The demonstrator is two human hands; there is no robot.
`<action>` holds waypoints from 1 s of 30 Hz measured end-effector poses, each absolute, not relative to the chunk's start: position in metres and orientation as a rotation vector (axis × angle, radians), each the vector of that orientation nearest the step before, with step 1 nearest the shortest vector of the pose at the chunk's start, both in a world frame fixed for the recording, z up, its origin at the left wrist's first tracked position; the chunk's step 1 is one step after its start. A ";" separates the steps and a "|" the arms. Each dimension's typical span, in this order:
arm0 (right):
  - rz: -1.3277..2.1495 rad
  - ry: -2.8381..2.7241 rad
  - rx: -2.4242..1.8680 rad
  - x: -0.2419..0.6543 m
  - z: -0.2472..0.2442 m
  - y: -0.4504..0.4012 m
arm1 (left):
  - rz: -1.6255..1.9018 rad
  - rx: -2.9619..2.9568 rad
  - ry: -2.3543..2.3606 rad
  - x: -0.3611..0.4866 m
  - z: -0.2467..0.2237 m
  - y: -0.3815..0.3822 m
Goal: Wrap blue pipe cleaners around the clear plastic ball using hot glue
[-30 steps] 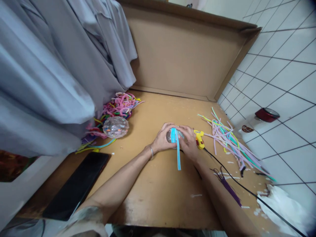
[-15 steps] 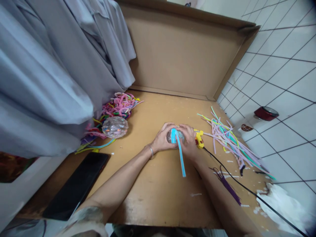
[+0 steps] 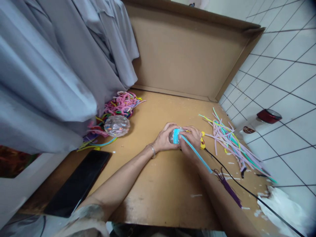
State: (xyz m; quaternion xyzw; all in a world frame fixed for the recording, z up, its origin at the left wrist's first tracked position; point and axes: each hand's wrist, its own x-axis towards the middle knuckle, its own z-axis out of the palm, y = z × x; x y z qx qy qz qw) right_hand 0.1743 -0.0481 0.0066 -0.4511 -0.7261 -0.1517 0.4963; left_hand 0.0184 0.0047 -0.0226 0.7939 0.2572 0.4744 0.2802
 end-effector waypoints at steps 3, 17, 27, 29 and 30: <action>-0.356 -1.785 -1.104 0.175 0.006 -0.049 | 1.265 2.123 0.695 0.018 -0.025 0.006; -0.359 -1.855 -1.146 0.169 0.007 -0.055 | 1.259 2.127 0.695 0.017 -0.025 0.004; -0.421 -1.887 -1.124 0.168 0.009 -0.057 | 1.262 2.134 0.669 0.017 -0.025 0.004; -0.384 -1.902 -1.123 0.168 0.011 -0.058 | 1.275 2.140 0.650 0.017 -0.025 0.004; -0.372 -1.906 -1.119 0.168 0.012 -0.058 | 1.279 2.141 0.644 0.017 -0.025 0.004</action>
